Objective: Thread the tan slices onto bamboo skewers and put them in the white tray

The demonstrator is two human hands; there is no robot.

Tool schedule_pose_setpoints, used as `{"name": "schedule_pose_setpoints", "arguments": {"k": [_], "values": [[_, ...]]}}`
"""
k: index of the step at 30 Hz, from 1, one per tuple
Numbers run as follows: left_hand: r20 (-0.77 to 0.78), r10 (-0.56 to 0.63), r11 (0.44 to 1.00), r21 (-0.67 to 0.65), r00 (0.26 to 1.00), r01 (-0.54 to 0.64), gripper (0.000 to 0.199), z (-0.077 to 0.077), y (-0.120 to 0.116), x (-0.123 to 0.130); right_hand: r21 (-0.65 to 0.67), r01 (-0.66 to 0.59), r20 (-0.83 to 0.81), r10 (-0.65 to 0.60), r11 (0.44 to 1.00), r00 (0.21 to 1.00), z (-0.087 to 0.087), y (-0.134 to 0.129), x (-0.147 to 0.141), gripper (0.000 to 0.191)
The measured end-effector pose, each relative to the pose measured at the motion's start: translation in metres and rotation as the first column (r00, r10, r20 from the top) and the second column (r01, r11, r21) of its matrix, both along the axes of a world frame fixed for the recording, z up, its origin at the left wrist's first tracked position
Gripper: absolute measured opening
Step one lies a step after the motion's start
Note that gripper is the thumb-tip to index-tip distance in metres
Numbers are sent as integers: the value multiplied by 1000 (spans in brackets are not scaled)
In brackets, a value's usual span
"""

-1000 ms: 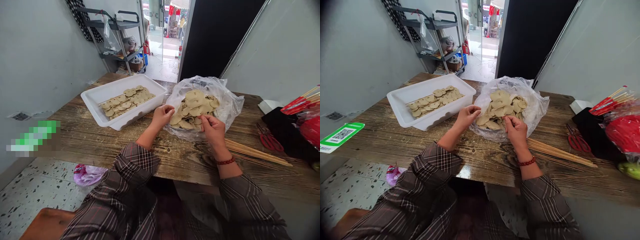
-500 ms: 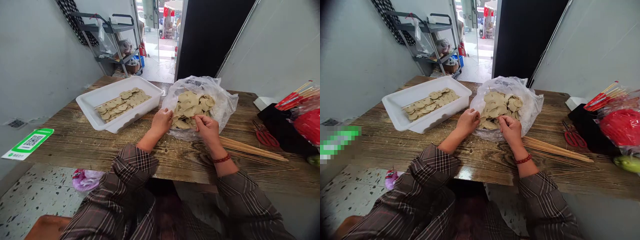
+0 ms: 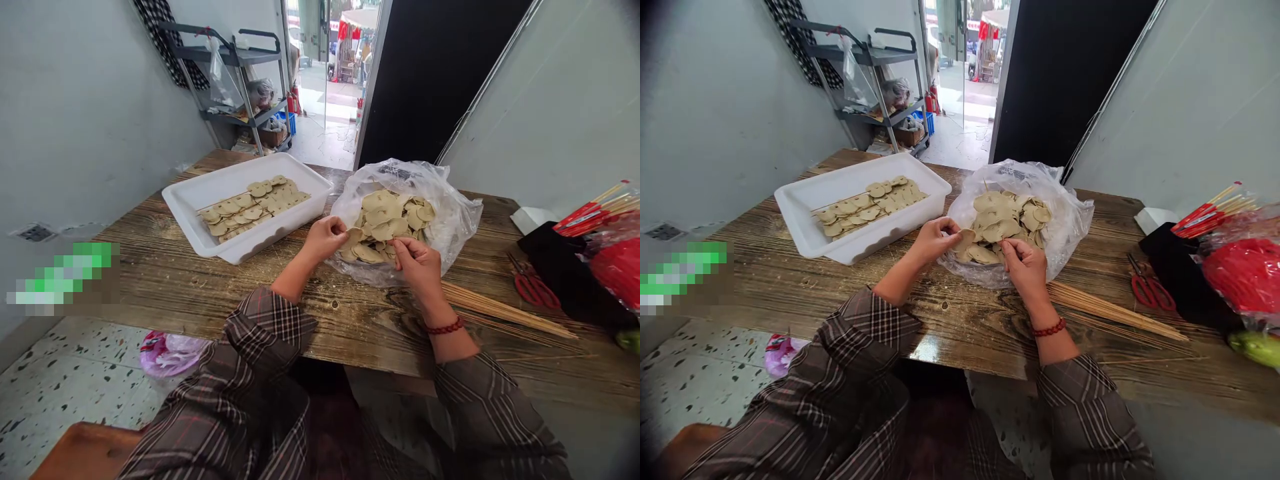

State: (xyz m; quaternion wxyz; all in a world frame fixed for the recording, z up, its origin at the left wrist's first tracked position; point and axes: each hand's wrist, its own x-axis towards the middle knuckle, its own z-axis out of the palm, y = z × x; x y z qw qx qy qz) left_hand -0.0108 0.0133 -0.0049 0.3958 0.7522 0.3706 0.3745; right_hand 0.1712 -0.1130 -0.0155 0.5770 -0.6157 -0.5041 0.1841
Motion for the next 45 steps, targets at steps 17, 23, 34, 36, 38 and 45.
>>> {"name": "schedule_pose_setpoints", "arguments": {"k": [17, 23, 34, 36, 38, 45], "values": [[617, 133, 891, -416, 776, 179, 32, 7, 6, -9, -141, -270, 14, 275, 952, 961, 10, -12, 5, 31], [596, 187, 922, -380, 780, 69, 20, 8, 7, -11, -259, -331, 49, 355, 907, 934, 14, -15, 9, 35], [557, 309, 922, -373, 771, -100, 28, 11, 7, -14, -296, -316, 102, 359, 901, 928, 17, -21, 9, 38], [563, 310, 925, -366, 766, -104, 26, 11, 7, -14, -302, -319, 116, 367, 898, 923, 15, -20, 9, 37], [567, 315, 923, -369, 761, -107, 25, 12, 7, -14, -311, -322, 132, 376, 894, 917, 14, -20, 9, 37], [582, 318, 923, -372, 749, -102, 22, 14, 7, -14, -306, -308, 169, 370, 901, 914, 9, -19, 11, 39]]}}
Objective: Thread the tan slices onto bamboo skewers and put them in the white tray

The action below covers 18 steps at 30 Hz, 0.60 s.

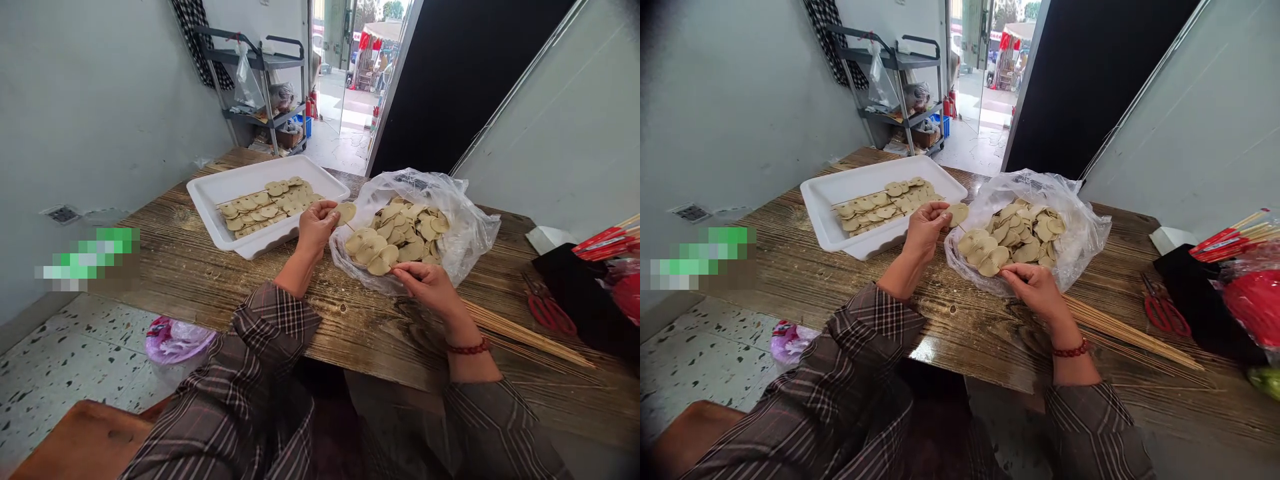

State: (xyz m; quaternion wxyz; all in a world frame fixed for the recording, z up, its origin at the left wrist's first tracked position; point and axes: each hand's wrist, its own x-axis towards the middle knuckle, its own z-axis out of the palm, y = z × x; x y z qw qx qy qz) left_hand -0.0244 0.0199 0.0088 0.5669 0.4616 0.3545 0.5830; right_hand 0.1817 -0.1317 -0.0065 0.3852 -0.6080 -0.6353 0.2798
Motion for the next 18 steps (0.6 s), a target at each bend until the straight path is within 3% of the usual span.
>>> {"name": "schedule_pose_setpoints", "arguments": {"k": [11, 18], "values": [[-9, 3, 1000, 20, 1000, -2, 18, -1, 0, 2, 26, -13, 54, 11, 1000, 998, -6, 3, 3, 39], [-128, 46, 994, 100, 991, -33, 12, -1, -2, 3, 49, 3, 86, -7, 999, 996, -6, 4, 2, 38]]}}
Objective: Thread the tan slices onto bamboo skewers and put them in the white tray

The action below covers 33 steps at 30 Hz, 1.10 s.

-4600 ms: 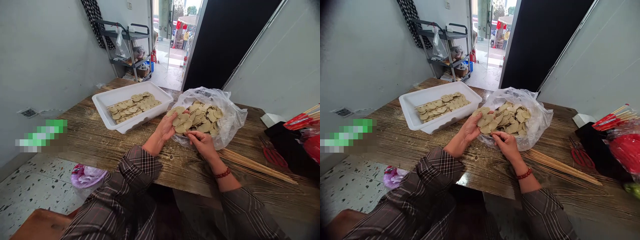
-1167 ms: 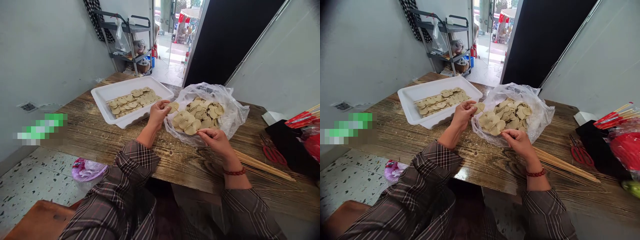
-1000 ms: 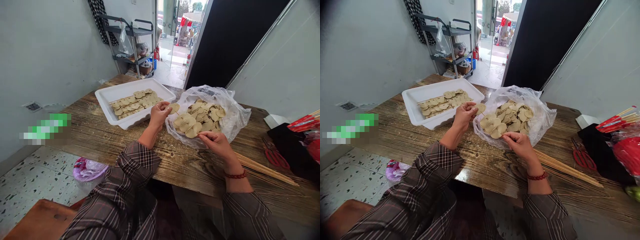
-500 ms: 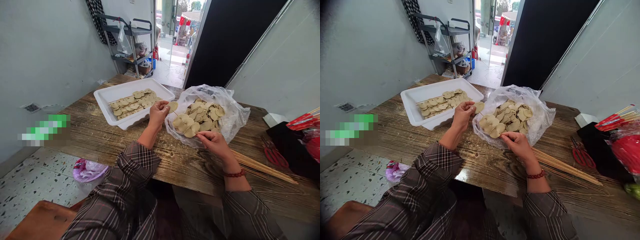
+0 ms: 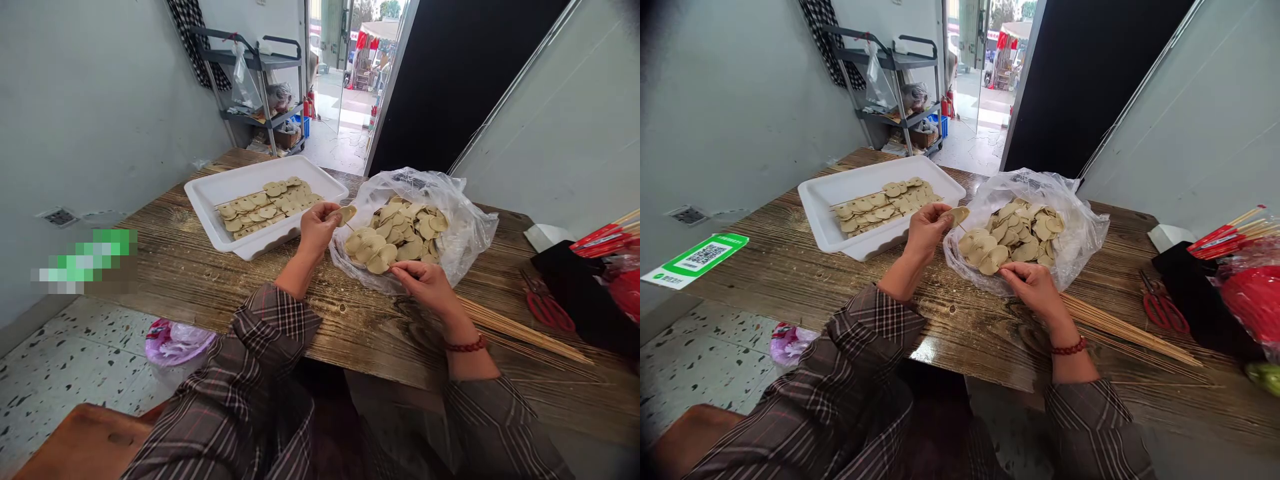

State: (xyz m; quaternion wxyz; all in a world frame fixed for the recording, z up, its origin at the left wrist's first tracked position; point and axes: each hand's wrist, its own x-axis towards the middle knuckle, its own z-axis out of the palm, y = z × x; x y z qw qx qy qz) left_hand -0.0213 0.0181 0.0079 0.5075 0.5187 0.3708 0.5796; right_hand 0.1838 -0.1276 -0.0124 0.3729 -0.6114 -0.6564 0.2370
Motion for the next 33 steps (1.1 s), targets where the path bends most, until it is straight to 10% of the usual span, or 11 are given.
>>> {"name": "schedule_pose_setpoints", "arguments": {"k": [11, 33], "values": [[-82, -17, 999, 50, 996, 21, 5, 3, -8, 6, 38, 14, 16, -14, 999, 1000, 0, 2, -3, 34], [339, -102, 944, -262, 935, 198, 16, 2, 2, -1, 60, 35, -56, -32, 998, 998, -2, 0, -2, 34]]}}
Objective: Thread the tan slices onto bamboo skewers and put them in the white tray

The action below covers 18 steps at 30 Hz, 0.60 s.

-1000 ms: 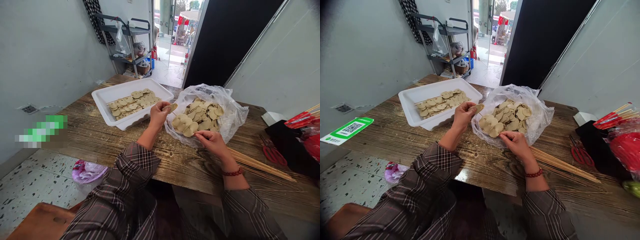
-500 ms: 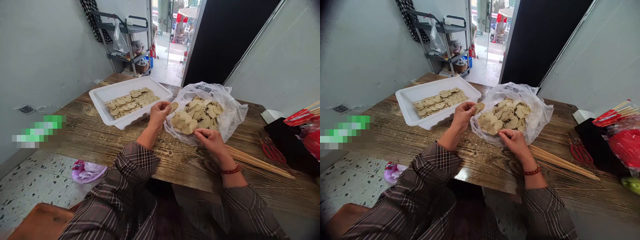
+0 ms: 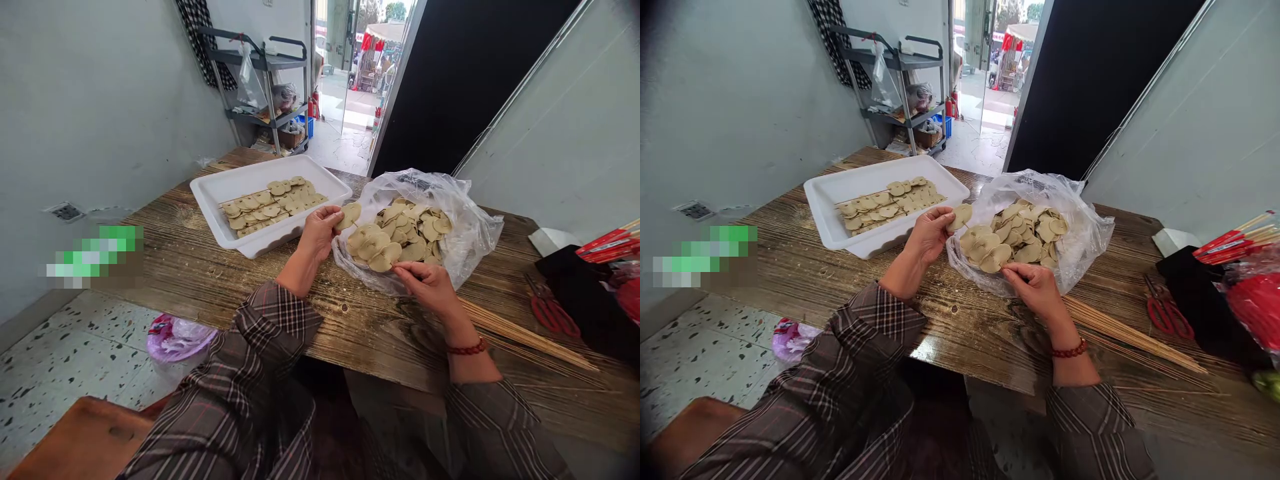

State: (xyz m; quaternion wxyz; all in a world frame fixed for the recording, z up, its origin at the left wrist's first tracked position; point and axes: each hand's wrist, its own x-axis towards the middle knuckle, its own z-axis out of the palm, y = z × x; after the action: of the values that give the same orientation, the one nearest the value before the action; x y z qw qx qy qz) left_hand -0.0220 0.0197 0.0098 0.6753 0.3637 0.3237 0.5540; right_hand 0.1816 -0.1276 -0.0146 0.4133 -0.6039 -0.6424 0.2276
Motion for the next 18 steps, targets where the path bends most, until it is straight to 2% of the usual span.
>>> {"name": "schedule_pose_setpoints", "arguments": {"k": [9, 18], "values": [[55, -36, 995, -86, 998, 41, 15, 0, -2, 0, -3, 16, -28, -16, 1000, 999, 1, 0, -1, 35], [82, -99, 991, -85, 992, 106, 15, 0, -6, 3, 4, 17, -20, -17, 1000, 1000, -4, 1, -2, 34]]}}
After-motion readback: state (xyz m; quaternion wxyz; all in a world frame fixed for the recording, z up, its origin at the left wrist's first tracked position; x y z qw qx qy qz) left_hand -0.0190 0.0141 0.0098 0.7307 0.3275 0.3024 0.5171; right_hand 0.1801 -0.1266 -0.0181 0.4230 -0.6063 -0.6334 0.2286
